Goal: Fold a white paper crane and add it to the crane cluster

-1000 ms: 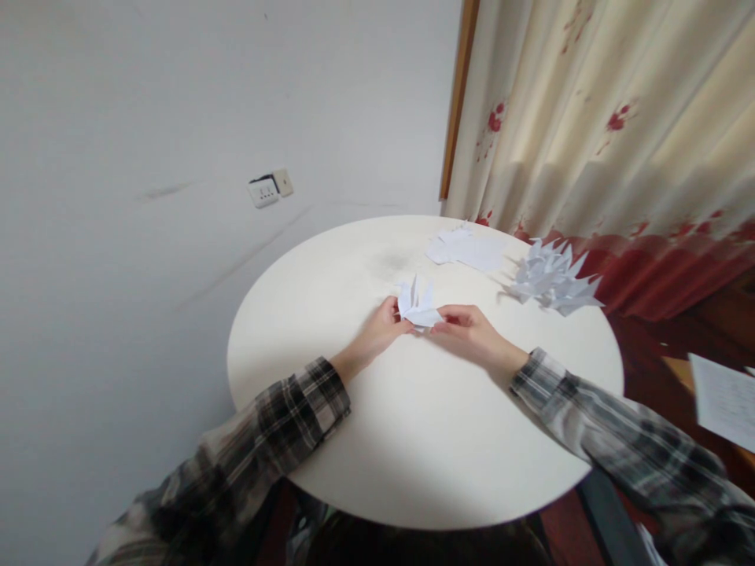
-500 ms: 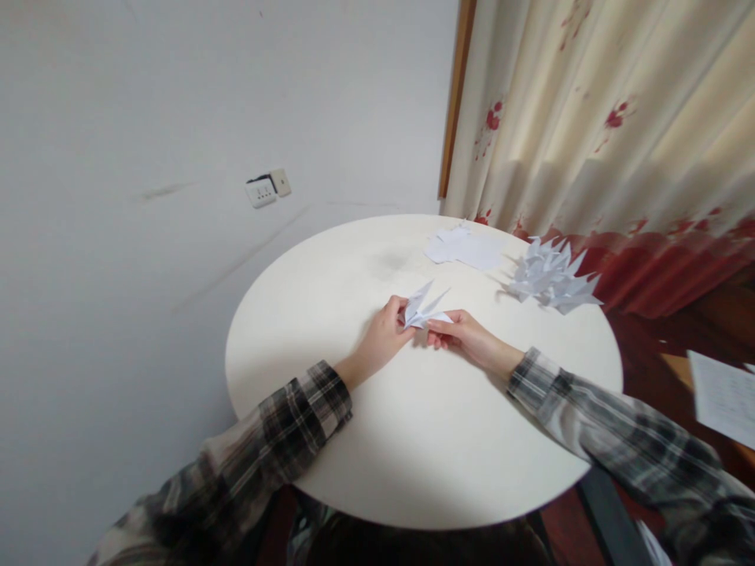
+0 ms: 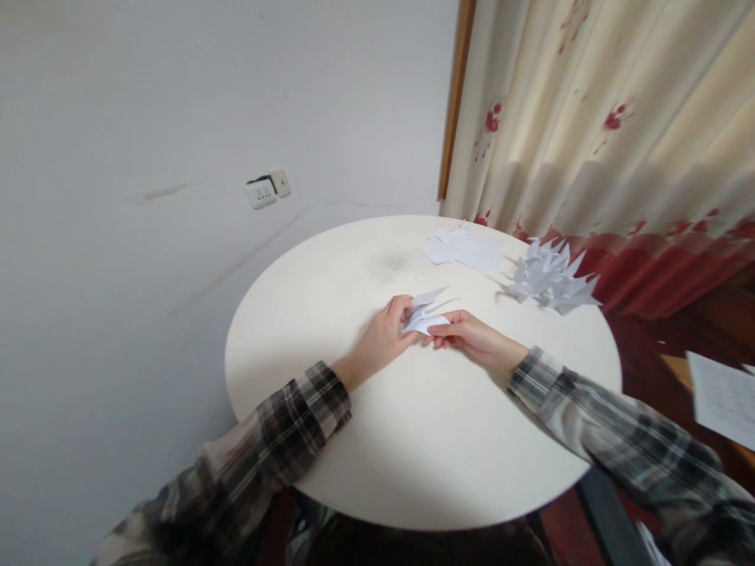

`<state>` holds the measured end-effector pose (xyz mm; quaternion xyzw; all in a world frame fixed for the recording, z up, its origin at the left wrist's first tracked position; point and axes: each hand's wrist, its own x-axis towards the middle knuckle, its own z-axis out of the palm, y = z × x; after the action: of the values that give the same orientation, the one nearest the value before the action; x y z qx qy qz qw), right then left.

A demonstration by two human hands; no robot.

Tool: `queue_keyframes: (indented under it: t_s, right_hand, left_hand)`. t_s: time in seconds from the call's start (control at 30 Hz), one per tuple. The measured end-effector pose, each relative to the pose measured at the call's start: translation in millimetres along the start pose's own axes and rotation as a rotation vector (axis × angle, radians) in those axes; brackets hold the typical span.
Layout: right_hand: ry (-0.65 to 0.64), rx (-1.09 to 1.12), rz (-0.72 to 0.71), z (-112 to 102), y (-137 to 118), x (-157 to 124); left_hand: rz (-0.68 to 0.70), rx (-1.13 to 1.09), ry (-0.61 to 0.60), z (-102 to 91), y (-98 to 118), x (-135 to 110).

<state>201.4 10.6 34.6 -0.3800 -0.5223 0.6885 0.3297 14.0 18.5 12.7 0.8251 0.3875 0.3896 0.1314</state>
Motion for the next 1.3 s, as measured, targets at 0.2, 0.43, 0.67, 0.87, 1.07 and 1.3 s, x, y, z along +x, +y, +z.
queue_keyframes:
  t_s: [0.2,0.43,0.67,0.87,1.07,1.3]
  right_hand:
    - [0.019,0.000,0.011,-1,1,1]
    - [-0.055,-0.040,0.037,-5,3,4]
    - [-0.004,0.005,-0.014,-3,6,3]
    - [0.064,0.017,-0.129,2,10,3]
    - [0.114,0.038,-0.172,5,9,2]
    - [0.212,-0.051,-0.256,2,13,3]
  left_hand:
    - [0.060,0.043,-0.008,-1.5,2,-1]
    - [0.098,-0.001,-0.066,-3.8,4,-1]
    - [0.040,-0.046,-0.059,-2.7,4,0]
    - [-0.141,-0.217,-0.051,2.2,3,0]
    - [-0.267,-0.510,-0.047,9.8,-3,1]
    - [-0.396,-0.782,-0.084,16.7,-3,6]
